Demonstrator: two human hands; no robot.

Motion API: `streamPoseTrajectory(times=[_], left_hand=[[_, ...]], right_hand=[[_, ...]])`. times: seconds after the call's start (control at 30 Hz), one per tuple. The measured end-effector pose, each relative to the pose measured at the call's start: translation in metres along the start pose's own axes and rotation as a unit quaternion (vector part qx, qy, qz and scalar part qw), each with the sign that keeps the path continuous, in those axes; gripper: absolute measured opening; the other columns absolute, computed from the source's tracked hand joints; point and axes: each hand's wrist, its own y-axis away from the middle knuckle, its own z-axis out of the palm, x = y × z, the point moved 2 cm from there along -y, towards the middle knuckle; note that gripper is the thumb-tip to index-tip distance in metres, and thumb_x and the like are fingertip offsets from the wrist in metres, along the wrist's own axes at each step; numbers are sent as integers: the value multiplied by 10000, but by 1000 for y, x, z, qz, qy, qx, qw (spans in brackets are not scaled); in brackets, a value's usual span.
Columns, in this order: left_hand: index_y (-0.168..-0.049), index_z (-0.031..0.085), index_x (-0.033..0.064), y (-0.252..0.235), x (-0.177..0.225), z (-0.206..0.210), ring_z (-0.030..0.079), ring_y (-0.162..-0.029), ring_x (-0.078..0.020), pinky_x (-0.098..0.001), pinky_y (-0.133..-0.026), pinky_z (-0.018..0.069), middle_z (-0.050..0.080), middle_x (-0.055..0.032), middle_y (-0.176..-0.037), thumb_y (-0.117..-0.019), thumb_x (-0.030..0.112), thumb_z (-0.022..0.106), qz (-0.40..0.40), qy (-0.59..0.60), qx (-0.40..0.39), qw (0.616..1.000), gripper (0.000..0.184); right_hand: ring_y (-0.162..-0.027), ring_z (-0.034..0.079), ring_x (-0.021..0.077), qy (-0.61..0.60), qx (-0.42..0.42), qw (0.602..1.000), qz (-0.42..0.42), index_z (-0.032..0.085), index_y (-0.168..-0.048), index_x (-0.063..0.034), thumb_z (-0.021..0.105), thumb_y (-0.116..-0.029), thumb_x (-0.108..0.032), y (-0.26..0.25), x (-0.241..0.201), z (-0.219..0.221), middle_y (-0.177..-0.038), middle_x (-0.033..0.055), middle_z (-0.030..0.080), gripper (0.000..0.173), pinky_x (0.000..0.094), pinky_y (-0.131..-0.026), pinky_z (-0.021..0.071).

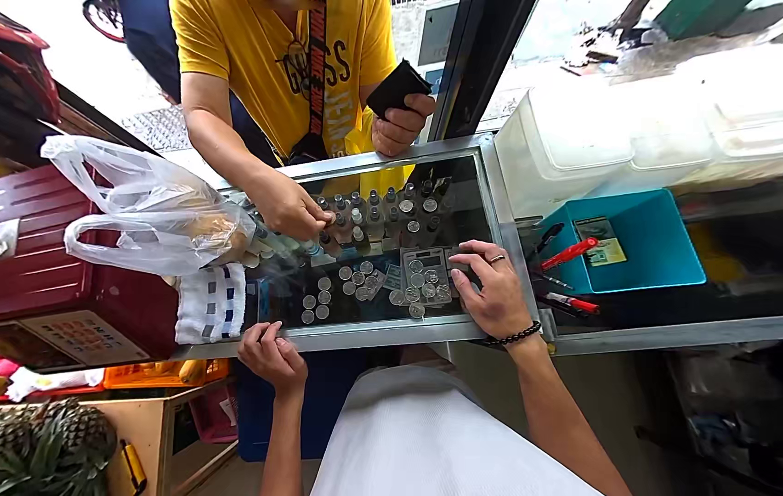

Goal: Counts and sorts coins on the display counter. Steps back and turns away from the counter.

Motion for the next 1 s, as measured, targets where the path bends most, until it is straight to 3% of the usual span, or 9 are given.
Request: streamPoseTrajectory(times=[1.0], left_hand=[[-1065,692,65,3,-3,6,550,-1151,-312,-439,-1039,372,633,-164,-1100,-1043,326,289,6,20,27,999,481]], right_hand=[[-1342,530,304,-3,6,1000,-9,742,-1160,-95,545,-1025,-327,3,1,-2,-1389,139,608,334,472,-1104,445]])
